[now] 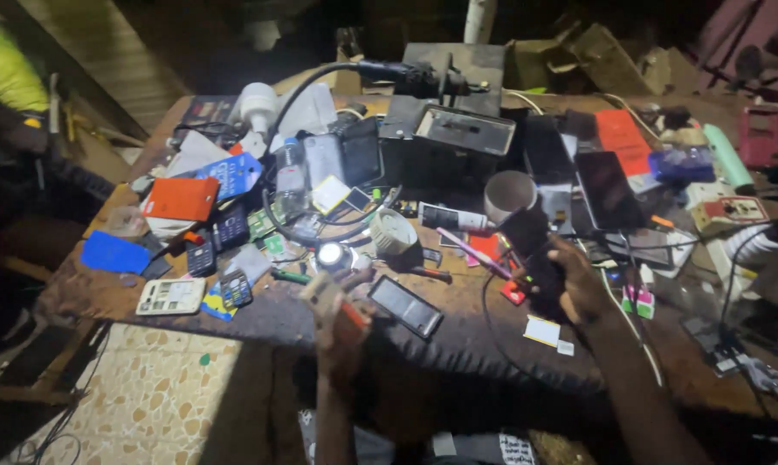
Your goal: Disassembling a mobile phone on a cluttered workbench using a screwdriver to remove screws and internal components.
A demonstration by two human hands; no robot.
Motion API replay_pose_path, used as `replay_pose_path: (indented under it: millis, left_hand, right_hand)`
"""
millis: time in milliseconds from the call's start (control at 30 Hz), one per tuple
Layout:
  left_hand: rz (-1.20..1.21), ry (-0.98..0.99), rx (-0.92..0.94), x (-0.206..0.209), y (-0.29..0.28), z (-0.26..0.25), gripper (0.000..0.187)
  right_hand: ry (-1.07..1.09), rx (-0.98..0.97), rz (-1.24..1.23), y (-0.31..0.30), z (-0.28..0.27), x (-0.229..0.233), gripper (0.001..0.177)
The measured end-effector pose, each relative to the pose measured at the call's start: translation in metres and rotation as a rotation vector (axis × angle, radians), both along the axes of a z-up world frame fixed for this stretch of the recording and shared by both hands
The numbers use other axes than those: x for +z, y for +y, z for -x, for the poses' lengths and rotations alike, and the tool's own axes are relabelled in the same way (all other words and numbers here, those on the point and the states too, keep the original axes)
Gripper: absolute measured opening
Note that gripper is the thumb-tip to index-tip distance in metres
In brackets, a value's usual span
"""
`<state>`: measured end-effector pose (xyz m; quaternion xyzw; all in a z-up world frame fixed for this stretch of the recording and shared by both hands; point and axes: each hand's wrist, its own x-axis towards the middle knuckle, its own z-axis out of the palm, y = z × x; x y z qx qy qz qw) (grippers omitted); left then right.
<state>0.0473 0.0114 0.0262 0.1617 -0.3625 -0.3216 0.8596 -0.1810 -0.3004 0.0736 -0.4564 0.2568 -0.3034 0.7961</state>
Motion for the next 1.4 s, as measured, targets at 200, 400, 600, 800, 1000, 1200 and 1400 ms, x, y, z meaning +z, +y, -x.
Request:
replay_pose_path:
  millis: [200,400,600,800,1000,1200,1400]
  left_hand:
    - [-0.645,0.379,0.771,0.000,0.021,0.039,0.039]
    - [-0.742,0.304,0.801,-0.029,0.008,0.030,0.023]
    - [-0.751,0.228,0.758,0.012,0.017,0.037,0.028]
    - [-0.754,0.172,0.699,-0.004,0.020,0.032,0.035]
    - [-0.671,0.229,0.659,-0.064,0.017,0.016,0.024]
    - [-0.745,0.180,0.615,-0.036,0.013,0.012,0.034]
    - [-0.713,0.076,0.571,-0.016,0.018,0.013,0.054]
  right_hand:
    - [-0.072,-0.190,0.083,-0.059,-0.004,-0.062,0.029]
    - [-0.005,-0.242,0.173,-0.060,0.000,-0.061,0.025]
    - [0.087,-0.318,0.165,-0.064,0.002,-0.065,0.030]
    - [0.348,-0.484,0.290,-0.068,0.000,-0.058,0.051]
    - [0.117,-0.407,0.223,-0.107,-0.006,-0.083,0.029]
    - [0.102,-0.413,0.150,-0.124,0.013,-0.105,0.026]
    - [0.190,-0.396,0.221,-0.112,0.010,-0.091,0.017]
